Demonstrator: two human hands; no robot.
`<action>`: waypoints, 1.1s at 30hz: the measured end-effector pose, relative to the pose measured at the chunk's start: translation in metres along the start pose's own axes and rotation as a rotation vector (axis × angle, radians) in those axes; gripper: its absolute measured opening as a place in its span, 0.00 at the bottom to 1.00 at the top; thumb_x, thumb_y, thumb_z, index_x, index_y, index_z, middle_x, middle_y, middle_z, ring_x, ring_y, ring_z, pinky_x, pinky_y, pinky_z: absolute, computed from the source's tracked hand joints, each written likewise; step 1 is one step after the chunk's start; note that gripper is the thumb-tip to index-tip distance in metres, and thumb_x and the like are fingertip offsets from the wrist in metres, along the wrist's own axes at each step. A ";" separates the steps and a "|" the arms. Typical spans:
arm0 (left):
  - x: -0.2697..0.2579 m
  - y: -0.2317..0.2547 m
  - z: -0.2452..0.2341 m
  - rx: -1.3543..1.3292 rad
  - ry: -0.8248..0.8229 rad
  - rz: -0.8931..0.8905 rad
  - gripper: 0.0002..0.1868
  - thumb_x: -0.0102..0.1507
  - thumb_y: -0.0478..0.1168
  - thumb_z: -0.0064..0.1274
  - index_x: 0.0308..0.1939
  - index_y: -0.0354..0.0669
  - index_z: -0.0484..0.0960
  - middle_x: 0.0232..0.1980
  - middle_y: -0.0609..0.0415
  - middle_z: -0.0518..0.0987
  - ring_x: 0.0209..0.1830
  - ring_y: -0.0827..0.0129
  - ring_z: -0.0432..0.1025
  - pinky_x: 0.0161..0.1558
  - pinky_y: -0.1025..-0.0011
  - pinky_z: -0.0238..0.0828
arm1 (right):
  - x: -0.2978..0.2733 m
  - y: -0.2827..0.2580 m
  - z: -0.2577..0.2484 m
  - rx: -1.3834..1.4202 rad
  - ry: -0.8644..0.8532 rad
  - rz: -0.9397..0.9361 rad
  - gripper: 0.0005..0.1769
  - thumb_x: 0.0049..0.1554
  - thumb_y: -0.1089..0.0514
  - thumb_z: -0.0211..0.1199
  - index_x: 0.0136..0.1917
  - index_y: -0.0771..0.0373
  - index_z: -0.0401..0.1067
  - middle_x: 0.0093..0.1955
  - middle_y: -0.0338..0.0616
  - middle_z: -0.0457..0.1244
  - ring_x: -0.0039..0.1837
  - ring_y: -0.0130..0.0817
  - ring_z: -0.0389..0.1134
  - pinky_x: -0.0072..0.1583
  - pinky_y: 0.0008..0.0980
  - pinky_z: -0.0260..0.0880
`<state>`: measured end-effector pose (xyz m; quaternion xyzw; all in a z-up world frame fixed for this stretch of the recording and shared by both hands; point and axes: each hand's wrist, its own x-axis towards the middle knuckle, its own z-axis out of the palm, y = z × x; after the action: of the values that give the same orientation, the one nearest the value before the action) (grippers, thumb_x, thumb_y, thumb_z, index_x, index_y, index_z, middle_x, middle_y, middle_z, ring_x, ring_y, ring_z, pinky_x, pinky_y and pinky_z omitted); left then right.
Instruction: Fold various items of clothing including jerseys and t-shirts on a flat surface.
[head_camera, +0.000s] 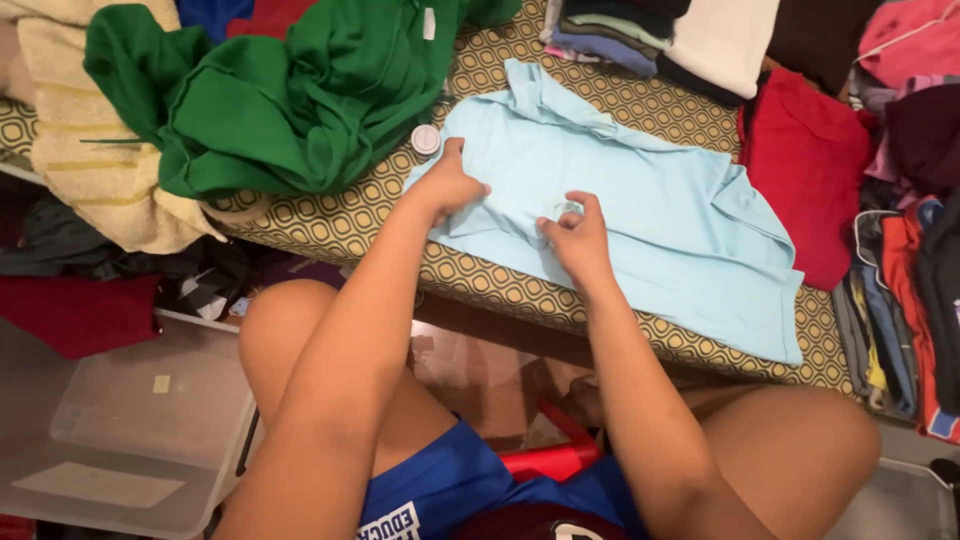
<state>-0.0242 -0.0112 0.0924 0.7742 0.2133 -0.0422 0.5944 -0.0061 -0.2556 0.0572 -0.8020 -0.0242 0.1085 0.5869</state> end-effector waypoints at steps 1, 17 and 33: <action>-0.002 0.000 -0.001 0.024 -0.046 -0.041 0.50 0.55 0.37 0.61 0.77 0.43 0.50 0.67 0.33 0.71 0.66 0.48 0.70 0.61 0.60 0.69 | 0.007 0.015 -0.001 0.041 -0.015 -0.085 0.31 0.53 0.67 0.69 0.67 0.63 0.59 0.43 0.45 0.63 0.39 0.30 0.65 0.39 0.29 0.66; 0.040 -0.052 0.004 0.090 0.204 0.392 0.14 0.57 0.32 0.63 0.47 0.40 0.84 0.37 0.46 0.80 0.38 0.58 0.76 0.44 0.64 0.74 | 0.021 0.013 0.003 -0.407 0.276 -0.266 0.24 0.49 0.65 0.68 0.59 0.64 0.69 0.36 0.44 0.62 0.38 0.37 0.66 0.42 0.36 0.69; 0.038 -0.071 0.082 0.805 0.183 1.021 0.27 0.63 0.53 0.58 0.60 0.40 0.76 0.65 0.35 0.70 0.65 0.35 0.59 0.65 0.34 0.46 | 0.014 0.036 -0.009 -0.980 -0.094 -0.783 0.32 0.59 0.51 0.68 0.70 0.68 0.63 0.74 0.69 0.54 0.74 0.69 0.52 0.71 0.64 0.47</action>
<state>-0.0018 -0.0635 -0.0079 0.9406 -0.1634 0.2348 0.1828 0.0066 -0.2722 0.0239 -0.9038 -0.3889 -0.1030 0.1457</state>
